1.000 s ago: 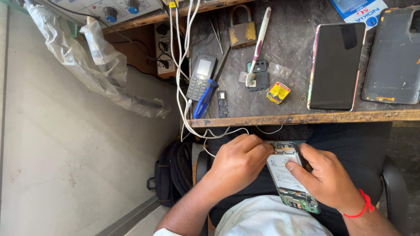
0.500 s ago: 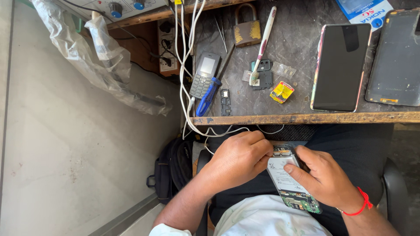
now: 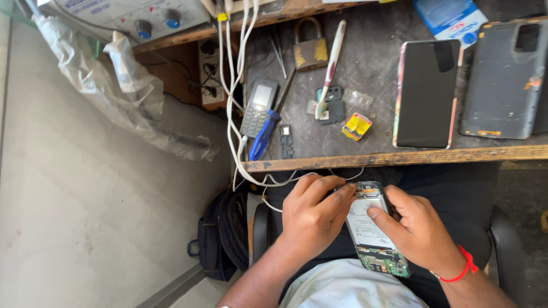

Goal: The person uses a soldering iron and tweezers to work on a small circuit board, then positions the board and a battery inside a mobile phone frame while connecting a white charging cable. They manipulate various disassembled phone components on a cluttered workbench.

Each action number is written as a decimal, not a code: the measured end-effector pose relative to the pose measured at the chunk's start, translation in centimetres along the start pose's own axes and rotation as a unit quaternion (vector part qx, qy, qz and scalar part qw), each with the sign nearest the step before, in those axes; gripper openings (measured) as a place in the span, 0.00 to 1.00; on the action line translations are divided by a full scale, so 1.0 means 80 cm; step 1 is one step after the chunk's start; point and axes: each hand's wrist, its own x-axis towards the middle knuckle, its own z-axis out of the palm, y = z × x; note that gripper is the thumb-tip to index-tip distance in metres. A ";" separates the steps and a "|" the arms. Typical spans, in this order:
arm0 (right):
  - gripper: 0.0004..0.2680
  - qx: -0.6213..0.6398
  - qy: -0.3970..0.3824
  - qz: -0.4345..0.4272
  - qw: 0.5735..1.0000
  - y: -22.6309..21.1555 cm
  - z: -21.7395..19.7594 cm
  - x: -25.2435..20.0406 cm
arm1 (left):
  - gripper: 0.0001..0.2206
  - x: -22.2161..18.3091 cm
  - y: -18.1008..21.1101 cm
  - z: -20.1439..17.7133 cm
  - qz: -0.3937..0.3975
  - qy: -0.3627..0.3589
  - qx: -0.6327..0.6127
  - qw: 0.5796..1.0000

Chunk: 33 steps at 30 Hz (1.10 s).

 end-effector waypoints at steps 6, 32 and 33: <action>0.07 0.008 0.010 0.030 0.999 -0.008 -0.008 0.001 | 0.10 0.002 0.007 0.009 -0.002 0.065 -0.064 0.996; 0.09 0.184 0.033 -0.142 0.972 -0.156 -0.142 0.235 | 0.04 -0.081 -0.076 0.022 -0.251 0.217 -0.462 0.823; 0.09 0.195 0.034 -0.166 0.966 -0.164 -0.144 0.261 | 0.05 -0.081 -0.078 0.024 -0.252 0.222 -0.468 0.817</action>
